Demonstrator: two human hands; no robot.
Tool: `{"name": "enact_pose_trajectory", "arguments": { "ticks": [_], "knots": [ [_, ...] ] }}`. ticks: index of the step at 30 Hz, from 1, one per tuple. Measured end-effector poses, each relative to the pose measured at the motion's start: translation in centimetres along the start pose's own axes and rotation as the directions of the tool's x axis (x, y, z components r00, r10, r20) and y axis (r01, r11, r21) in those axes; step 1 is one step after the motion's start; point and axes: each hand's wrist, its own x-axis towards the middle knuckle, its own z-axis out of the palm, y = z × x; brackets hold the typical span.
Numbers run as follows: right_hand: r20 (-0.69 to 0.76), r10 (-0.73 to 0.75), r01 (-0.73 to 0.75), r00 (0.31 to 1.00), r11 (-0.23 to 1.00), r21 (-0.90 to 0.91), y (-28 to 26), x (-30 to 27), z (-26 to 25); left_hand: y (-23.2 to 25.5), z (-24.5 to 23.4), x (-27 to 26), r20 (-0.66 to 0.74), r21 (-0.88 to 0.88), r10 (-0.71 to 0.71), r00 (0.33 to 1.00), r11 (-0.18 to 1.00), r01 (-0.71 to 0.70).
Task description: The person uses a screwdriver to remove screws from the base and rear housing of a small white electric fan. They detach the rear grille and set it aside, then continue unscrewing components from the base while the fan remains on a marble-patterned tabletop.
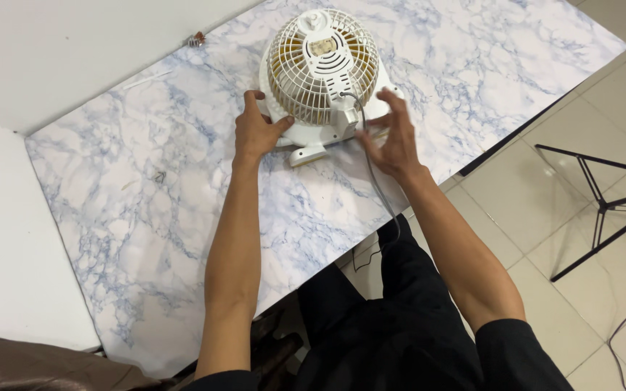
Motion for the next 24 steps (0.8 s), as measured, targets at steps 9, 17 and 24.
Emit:
{"name": "enact_pose_trajectory", "arguments": {
  "ticks": [9, 17, 24],
  "knots": [
    [-0.173, 0.400, -0.418, 0.900, 0.904, -0.086, 0.6, -0.7, -1.4, 0.3, 0.4, 0.0, -0.152, 0.049, 0.027, 0.988, 0.999, -0.020],
    [-0.261, 0.258, -0.342, 0.930, 0.869, -0.357, -2.5, -0.7, -0.7, -1.4, 0.2, 0.7, -0.312, 0.033, 0.172, 0.934, 0.985, -0.171],
    [-0.232, -0.260, 0.205, 0.937, 0.950, -0.237, -9.4, 1.9, 3.2, -6.0, -8.3, 0.5, -0.402, -0.111, 0.072, 0.913, 0.986, -0.127]
  ]
}}
